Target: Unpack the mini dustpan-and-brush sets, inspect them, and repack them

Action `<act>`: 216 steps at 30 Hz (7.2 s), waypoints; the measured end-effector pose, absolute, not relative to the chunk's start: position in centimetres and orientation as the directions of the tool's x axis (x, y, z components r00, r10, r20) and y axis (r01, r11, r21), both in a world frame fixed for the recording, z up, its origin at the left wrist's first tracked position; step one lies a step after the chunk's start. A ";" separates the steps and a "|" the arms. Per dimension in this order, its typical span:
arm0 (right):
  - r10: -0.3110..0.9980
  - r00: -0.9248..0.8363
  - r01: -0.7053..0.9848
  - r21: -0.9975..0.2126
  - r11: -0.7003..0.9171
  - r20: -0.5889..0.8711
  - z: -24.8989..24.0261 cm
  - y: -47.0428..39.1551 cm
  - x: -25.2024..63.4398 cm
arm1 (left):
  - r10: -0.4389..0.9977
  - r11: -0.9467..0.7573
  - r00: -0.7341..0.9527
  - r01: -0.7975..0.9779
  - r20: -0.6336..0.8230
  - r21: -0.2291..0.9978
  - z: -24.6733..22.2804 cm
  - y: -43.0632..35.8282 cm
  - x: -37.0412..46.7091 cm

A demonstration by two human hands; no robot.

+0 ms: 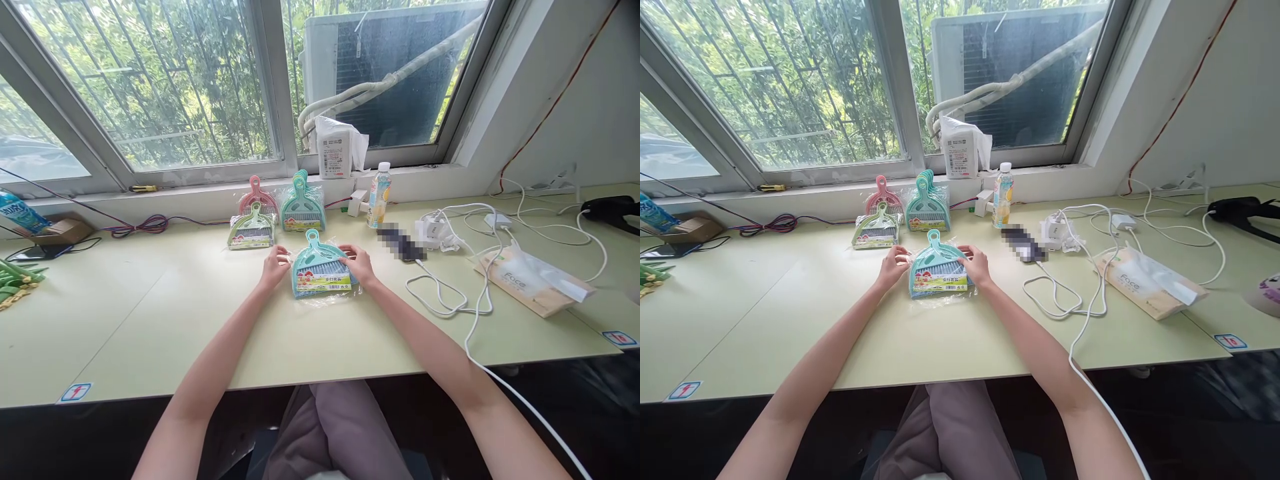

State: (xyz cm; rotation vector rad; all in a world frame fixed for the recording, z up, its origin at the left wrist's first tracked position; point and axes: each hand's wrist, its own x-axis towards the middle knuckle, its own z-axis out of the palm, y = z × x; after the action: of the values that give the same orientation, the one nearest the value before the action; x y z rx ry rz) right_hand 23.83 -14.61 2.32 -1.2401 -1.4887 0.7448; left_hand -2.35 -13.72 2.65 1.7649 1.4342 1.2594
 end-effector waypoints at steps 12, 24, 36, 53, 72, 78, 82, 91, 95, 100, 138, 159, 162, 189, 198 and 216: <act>0.888 0.095 0.309 -0.861 0.403 0.450 3.7 -15.5 23.7 | 0.983 -0.175 -0.012 0.247 0.184 0.953 2.8 -13.7 -2.3; 0.869 0.125 0.280 -0.857 0.432 0.478 3.5 -15.6 23.6 | 0.987 -0.156 0.039 0.091 0.153 0.984 1.8 -12.9 -2.7; 0.877 0.103 0.293 -0.856 0.425 0.470 3.3 -15.6 23.6 | 0.972 -0.184 0.162 0.087 0.168 0.979 2.9 -13.8 -2.2; 0.871 -0.009 0.412 -0.792 0.451 0.491 2.7 -15.4 23.3 | 0.942 0.122 0.317 -0.011 -0.112 0.992 3.2 -15.1 -1.2; 0.901 -0.264 0.543 -0.718 0.435 0.345 2.9 -17.3 21.6 | 0.984 -0.146 0.060 -0.295 0.171 0.944 3.1 -14.6 -1.5; 0.988 -0.107 0.162 -0.979 0.125 0.109 2.5 -16.1 22.0 | 0.982 -0.067 0.146 -0.306 0.116 0.950 3.5 -14.9 -1.2; 0.996 -0.010 -0.009 -0.996 0.086 0.086 2.2 -15.7 22.1 | 0.949 -0.009 0.303 -0.254 0.089 0.967 3.5 -14.7 -1.5; 0.998 0.028 -0.257 -0.964 0.062 0.057 2.4 -15.5 22.5 | 0.976 0.011 0.212 -0.257 0.045 0.966 2.0 -13.5 -1.9; 0.999 0.002 -0.240 -0.970 0.032 0.033 2.5 -15.4 22.7 | 0.991 -0.010 0.130 -0.228 0.040 0.974 1.6 -13.0 -2.5; 1.000 0.024 -0.255 -0.967 0.026 0.020 2.6 -15.0 23.2 | 0.994 -0.070 -0.104 -0.254 0.045 0.965 1.3 -12.4 -3.6; 0.989 0.135 -0.160 -0.984 0.077 0.055 2.8 -14.6 23.7 | 0.440 -0.057 -0.832 0.349 0.337 0.936 1.4 -10.5 -19.4; 0.987 0.147 -0.242 -0.966 0.093 0.058 2.9 -14.8 23.2 | 0.529 -0.094 -0.262 0.927 0.807 0.362 4.8 -13.8 -10.0; 0.987 0.147 -0.289 -0.951 0.110 0.069 3.1 -15.2 23.0 | 0.604 -0.369 0.019 0.893 0.797 0.259 4.1 -13.6 -6.6; 0.988 0.154 -0.293 -0.954 0.061 0.016 2.8 -15.5 22.9 | 0.729 -0.561 0.245 0.750 0.639 0.351 1.5 -12.7 -3.7; 0.990 0.137 -0.293 -0.954 0.058 0.018 3.2 -15.8 22.9 | 0.714 -0.586 0.259 0.729 0.650 0.353 1.9 -13.2 -3.4; 0.991 0.133 -0.298 -0.954 0.045 0.005 3.3 -15.9 22.9 | 0.716 -0.580 0.264 0.741 0.647 0.339 2.0 -13.2 -3.3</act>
State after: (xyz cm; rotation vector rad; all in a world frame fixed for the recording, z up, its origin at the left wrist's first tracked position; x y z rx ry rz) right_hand 22.87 -15.89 3.32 -1.0247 -0.9030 1.2247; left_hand -3.33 -13.15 1.97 2.5225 1.4543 1.2620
